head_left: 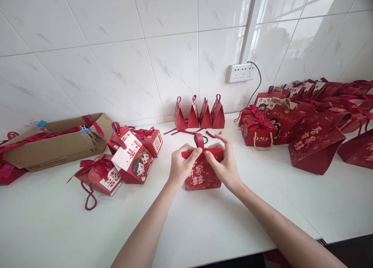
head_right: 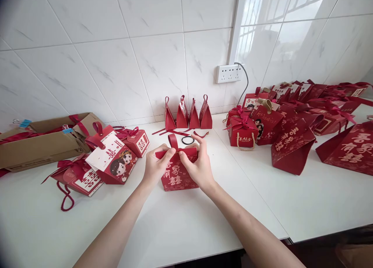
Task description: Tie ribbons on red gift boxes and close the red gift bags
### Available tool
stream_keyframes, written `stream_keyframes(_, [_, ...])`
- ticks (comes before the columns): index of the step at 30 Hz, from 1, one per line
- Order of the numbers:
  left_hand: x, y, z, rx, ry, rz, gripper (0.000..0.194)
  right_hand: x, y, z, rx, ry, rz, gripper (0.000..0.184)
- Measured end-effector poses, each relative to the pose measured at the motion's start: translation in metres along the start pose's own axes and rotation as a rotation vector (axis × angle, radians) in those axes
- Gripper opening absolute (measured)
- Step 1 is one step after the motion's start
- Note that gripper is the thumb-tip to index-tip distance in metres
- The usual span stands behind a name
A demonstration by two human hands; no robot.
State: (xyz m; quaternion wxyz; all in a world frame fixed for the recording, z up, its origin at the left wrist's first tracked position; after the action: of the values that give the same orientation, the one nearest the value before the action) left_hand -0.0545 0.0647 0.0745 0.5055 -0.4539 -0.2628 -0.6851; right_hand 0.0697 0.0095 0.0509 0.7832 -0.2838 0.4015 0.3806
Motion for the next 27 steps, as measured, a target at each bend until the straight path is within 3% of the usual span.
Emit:
stream_keyframes(3, [-0.0004, 0.0008, -0.0001, -0.066, -0.002, -0.055, 0.028, -0.0036, -0.0025, -0.0014, 0.037, -0.094, 0.032, 0.049])
stream_keyframes(7, [-0.003, 0.0054, -0.0022, -0.165, -0.068, -0.162, 0.018, -0.0063, -0.0057, -0.0019, 0.037, -0.036, 0.132, 0.048])
stream_keyframes(27, [-0.0061, 0.0042, -0.0012, -0.135, -0.015, -0.054, 0.019, -0.0038, -0.0095, 0.0002, -0.029, -0.017, 0.141, 0.035])
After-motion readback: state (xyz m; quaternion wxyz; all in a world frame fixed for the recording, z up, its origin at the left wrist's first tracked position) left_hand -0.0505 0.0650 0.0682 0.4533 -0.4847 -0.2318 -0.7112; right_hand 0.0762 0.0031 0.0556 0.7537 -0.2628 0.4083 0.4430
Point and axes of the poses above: each hand's wrist, its own z-axis towards the middle knuckle, its own y-axis out of the palm, x = y × z, the point moved 2 cm from there along z, towards the middle knuckle, and after that the axes turned 7 degrees about -z, right-handed, at the moved point
